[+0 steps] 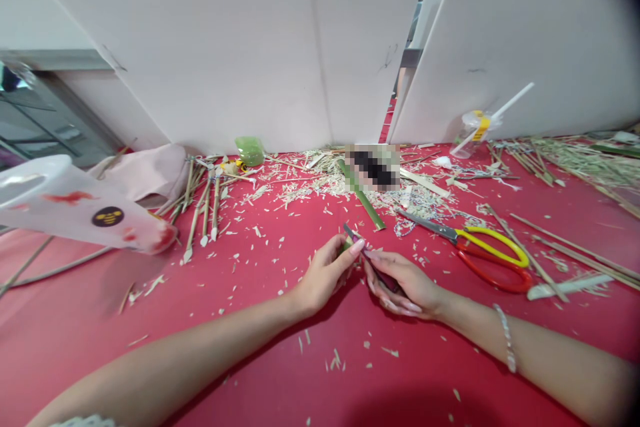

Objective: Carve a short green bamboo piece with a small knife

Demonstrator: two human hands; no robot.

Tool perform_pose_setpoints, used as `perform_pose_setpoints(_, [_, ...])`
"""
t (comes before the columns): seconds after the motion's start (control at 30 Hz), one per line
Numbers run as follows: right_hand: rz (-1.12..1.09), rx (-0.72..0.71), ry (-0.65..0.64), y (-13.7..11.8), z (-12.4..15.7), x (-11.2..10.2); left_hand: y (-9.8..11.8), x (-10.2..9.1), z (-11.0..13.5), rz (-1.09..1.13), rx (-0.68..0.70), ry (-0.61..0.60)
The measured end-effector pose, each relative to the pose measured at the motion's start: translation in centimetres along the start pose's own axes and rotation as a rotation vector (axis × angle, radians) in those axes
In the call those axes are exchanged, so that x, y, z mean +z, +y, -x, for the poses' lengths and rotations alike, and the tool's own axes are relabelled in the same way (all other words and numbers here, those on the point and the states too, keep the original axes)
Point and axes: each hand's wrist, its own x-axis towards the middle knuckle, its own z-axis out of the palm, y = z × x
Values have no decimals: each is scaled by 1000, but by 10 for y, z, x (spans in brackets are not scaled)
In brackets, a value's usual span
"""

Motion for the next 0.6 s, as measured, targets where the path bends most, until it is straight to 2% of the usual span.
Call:
perform_pose_setpoints(0.17, [45,21,-34,-3,0,1,-4,0,-3,9,39,14])
perform_pose_setpoints(0.37, [88,59,-83,-3,0,-2,-3,-1,-2,26,36,114])
perform_pose_setpoints(0.6, [98,67,-93,-7,0,-1,-2,-1,0,23,32,86])
